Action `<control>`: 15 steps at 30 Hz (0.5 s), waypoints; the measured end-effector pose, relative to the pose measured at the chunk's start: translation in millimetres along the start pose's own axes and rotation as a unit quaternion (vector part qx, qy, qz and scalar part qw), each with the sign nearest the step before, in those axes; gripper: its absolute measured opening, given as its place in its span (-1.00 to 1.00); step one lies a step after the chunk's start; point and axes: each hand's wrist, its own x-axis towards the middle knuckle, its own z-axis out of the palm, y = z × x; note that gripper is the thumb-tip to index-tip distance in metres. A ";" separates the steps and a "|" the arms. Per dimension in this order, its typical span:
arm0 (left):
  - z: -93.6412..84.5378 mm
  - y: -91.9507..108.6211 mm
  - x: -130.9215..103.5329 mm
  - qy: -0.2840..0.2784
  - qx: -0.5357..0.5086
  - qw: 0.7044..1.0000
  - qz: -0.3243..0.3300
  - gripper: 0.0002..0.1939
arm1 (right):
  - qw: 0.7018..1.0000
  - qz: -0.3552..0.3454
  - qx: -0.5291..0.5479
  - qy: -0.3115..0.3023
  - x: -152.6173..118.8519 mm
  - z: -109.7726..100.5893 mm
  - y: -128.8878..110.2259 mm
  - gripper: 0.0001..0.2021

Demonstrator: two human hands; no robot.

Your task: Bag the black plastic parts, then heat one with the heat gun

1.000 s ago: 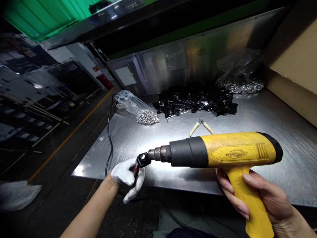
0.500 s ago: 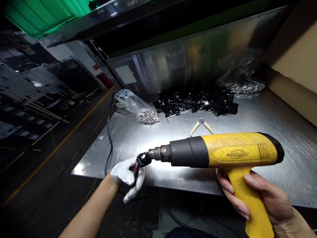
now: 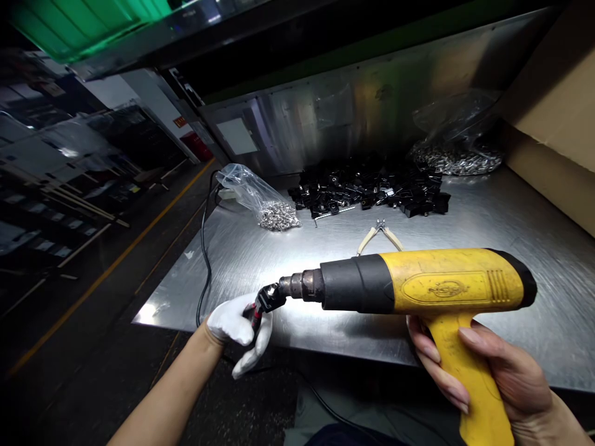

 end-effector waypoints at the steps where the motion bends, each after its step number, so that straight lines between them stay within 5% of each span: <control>1: 0.4 0.6 -0.1 0.000 0.006 1.000 -0.002 -0.69 | 1.000 0.001 0.000 -0.001 0.0 -0.5 0.0 -0.55; 15: 2.7 1.7 -1.5 0.020 0.028 0.999 -0.005 -0.67 | 1.000 0.005 -0.022 0.004 1.1 -1.2 -0.5 -0.54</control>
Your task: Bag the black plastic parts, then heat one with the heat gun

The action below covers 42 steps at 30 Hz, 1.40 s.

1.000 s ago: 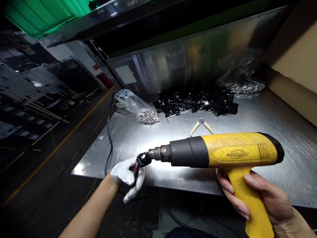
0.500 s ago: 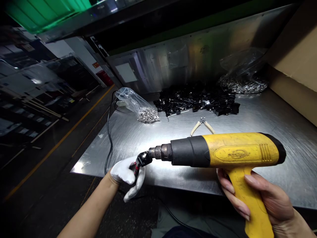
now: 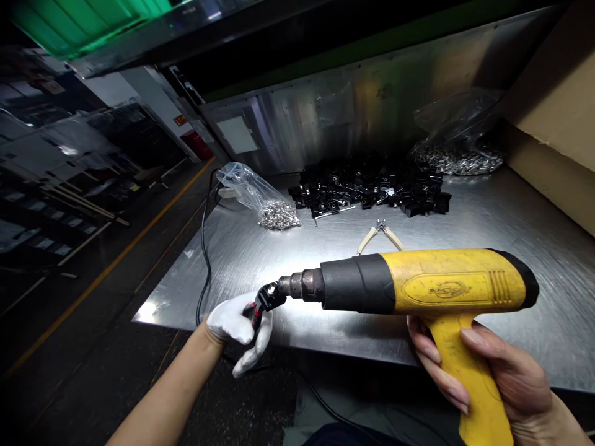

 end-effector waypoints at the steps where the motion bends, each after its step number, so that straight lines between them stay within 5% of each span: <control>1: 0.0 0.3 -0.2 -0.003 0.001 1.000 -0.002 -0.67 | 1.000 0.000 -0.001 -0.001 0.2 -0.1 0.0 -0.54; 42: 0.6 -1.8 1.0 -0.003 0.001 1.000 -0.001 -0.66 | 0.999 -0.003 -0.003 0.031 0.6 5.2 -0.4 -0.54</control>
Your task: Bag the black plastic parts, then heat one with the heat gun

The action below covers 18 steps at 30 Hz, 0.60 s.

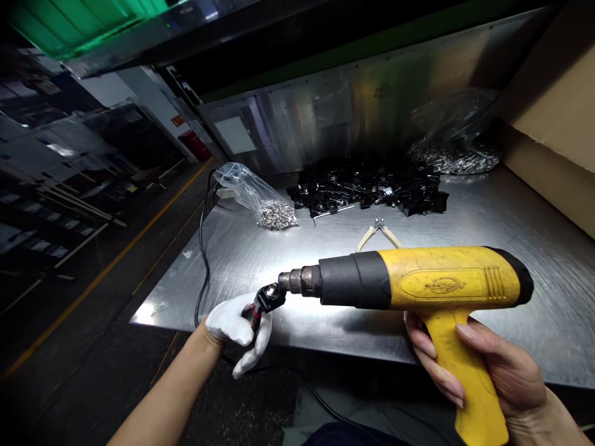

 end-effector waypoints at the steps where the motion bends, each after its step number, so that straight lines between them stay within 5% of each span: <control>1: -0.2 0.0 0.0 0.002 0.001 1.000 0.000 -0.66 | 1.000 0.001 -0.002 0.004 -0.2 -0.1 0.3 -0.54; 9: 1.5 3.3 0.4 -0.022 -0.001 1.000 -0.001 -0.68 | 1.000 -0.006 -0.004 0.027 -1.0 1.9 1.2 -0.54; 18: -2.6 -3.7 -0.9 -0.003 0.006 1.000 0.003 -0.63 | 0.998 -0.016 0.016 -0.051 9.9 -0.8 5.7 -0.55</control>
